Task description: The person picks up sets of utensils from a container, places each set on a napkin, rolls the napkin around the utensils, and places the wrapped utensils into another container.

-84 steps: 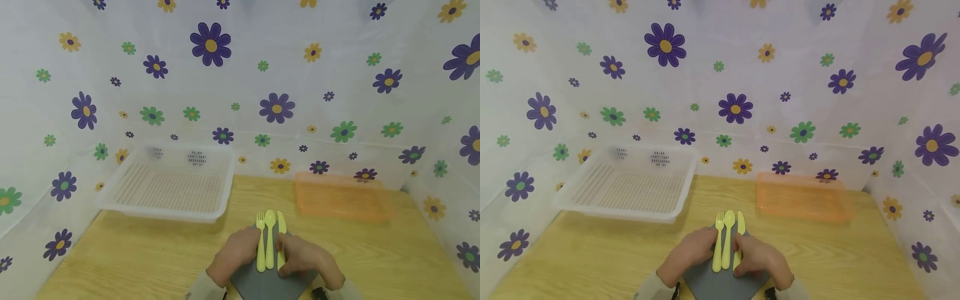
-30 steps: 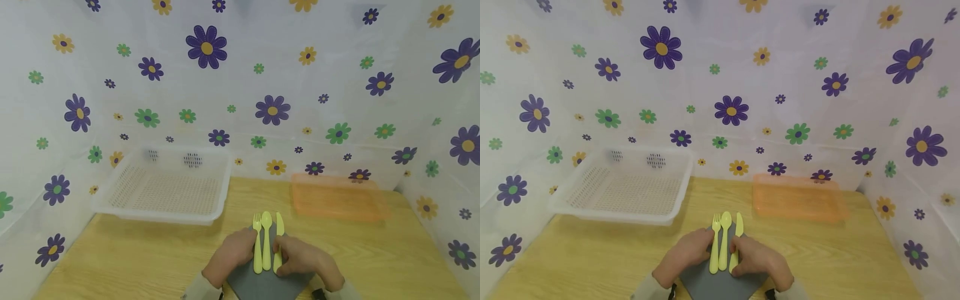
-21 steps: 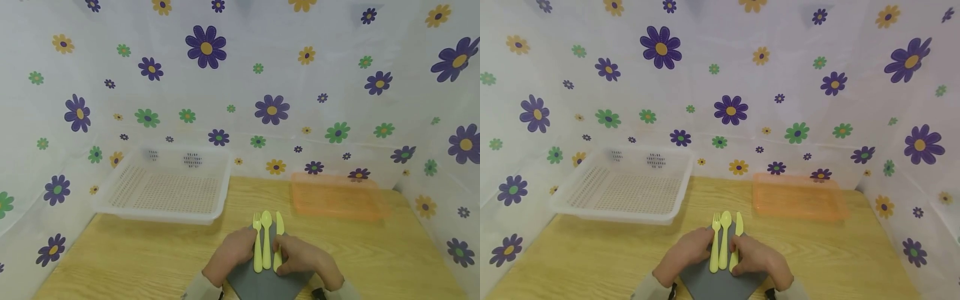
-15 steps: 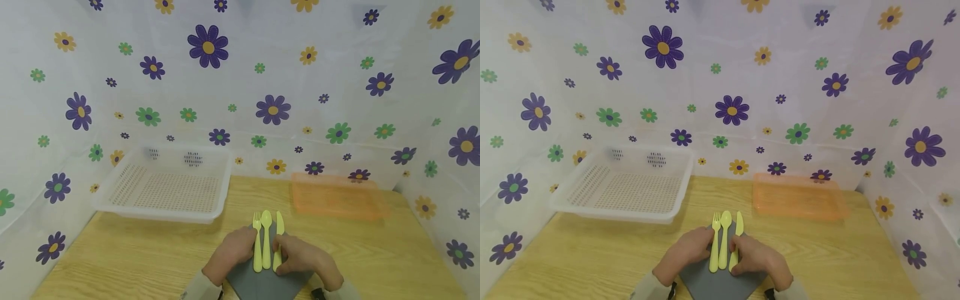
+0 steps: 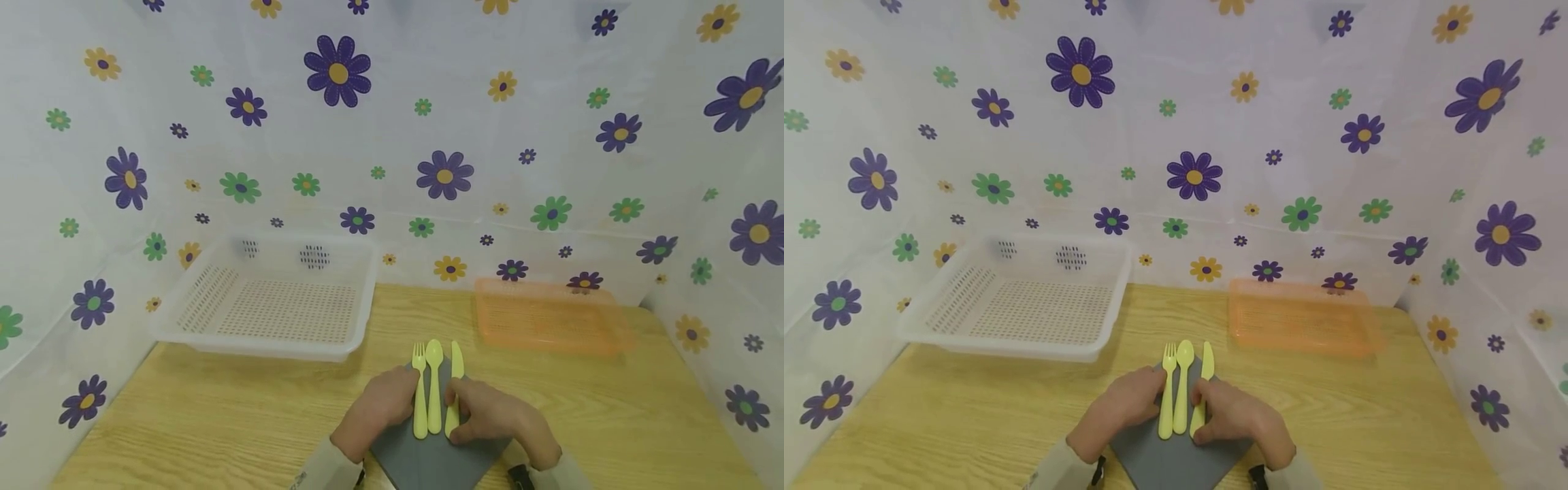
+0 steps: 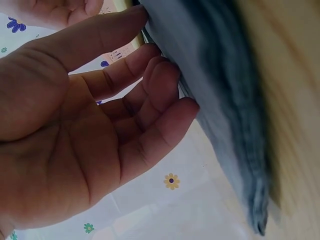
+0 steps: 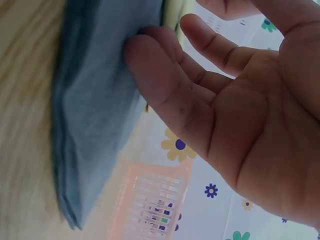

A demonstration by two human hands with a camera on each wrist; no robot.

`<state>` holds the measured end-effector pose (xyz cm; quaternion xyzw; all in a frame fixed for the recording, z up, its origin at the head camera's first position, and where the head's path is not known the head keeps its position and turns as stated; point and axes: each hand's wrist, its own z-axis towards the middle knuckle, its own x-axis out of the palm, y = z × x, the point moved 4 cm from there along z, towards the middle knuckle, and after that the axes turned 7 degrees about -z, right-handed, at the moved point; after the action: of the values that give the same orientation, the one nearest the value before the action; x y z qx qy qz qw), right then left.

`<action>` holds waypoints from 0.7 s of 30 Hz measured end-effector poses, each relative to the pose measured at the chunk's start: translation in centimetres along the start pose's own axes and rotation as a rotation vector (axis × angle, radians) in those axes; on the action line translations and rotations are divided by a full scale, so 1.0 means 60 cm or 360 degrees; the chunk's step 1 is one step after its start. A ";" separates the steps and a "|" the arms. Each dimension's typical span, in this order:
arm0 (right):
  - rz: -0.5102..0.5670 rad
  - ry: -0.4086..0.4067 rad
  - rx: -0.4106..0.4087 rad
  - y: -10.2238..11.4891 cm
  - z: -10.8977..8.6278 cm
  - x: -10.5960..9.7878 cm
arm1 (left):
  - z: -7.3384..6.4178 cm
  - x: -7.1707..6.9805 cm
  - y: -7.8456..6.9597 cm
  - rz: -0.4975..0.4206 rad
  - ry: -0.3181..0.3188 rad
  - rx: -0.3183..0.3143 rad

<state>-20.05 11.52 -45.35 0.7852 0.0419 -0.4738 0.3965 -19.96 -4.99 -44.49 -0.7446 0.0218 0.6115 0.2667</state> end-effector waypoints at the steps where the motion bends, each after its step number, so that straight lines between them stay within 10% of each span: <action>1: 0.0011 0.0001 0.0000 0.001 -0.001 -0.001 | -0.001 -0.001 -0.001 0.0009 0.0000 -0.0004; 21: -0.0052 0.0010 -0.0044 0.033 -0.034 0.000 | -0.036 0.001 0.004 0.0077 0.0136 0.0045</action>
<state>-17.70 11.51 -43.72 0.7804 0.0625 -0.4771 0.3993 -18.06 -6.10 -44.38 -0.7654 0.0597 0.5851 0.2612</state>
